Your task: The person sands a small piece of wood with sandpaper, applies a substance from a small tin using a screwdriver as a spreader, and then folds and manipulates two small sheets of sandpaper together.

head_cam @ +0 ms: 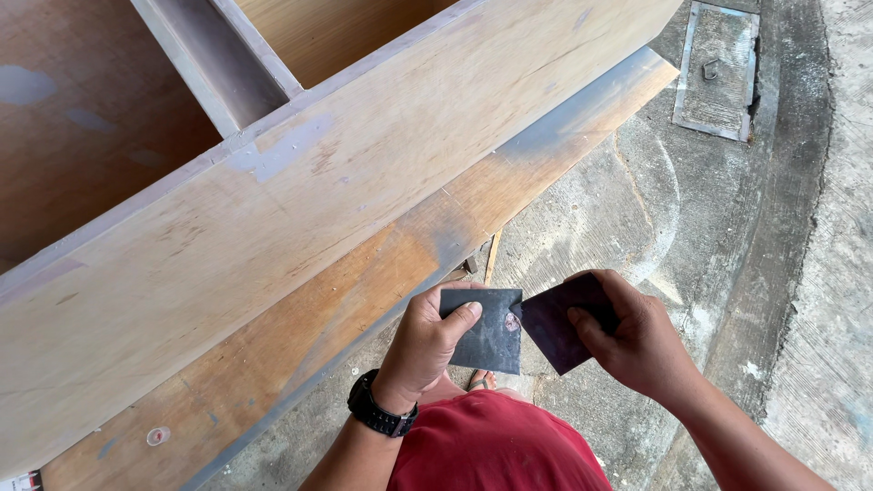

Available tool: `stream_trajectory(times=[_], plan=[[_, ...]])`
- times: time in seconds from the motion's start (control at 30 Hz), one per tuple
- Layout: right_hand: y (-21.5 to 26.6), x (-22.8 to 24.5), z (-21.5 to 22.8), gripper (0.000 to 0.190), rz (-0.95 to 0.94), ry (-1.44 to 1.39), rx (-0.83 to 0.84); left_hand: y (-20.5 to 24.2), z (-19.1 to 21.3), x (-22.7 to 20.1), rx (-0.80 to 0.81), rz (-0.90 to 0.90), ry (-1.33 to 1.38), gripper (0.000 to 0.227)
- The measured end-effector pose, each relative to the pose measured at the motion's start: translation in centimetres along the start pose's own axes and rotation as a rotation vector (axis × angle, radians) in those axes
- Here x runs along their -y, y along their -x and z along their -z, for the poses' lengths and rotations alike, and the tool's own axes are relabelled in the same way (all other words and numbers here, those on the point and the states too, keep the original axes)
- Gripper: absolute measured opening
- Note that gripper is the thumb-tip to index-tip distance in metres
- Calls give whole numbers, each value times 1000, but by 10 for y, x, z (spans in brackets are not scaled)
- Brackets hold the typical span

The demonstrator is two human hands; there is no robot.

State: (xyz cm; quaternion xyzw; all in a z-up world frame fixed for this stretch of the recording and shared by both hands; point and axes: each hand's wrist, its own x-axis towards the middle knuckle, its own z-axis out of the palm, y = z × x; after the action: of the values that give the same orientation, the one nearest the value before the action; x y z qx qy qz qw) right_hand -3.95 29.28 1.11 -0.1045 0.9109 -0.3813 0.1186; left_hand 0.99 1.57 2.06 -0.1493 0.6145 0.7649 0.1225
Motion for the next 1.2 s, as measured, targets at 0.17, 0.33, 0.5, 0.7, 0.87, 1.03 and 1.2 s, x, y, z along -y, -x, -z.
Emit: stream_trajectory(times=[0.17,0.33,0.5,0.7,0.87,1.03,1.2], plan=[[-11,18,4,40,97,-88,8,0,0,27,-146,-123,100,22],[-23,34,12,31,158,-57,164,-2,7,34,-115,-78,65,24],[-30,43,14,22,202,-63,295,-7,10,43,-137,-73,113,24],[-35,21,11,19,230,-214,418,-12,2,34,-183,-88,204,23],[-13,0,27,14,255,-507,289,-8,11,12,-233,-38,340,26],[18,3,-14,13,541,-284,-186,-15,7,27,-262,-18,530,26],[32,-4,-60,35,891,52,-308,-8,-20,23,-148,-39,701,28]])
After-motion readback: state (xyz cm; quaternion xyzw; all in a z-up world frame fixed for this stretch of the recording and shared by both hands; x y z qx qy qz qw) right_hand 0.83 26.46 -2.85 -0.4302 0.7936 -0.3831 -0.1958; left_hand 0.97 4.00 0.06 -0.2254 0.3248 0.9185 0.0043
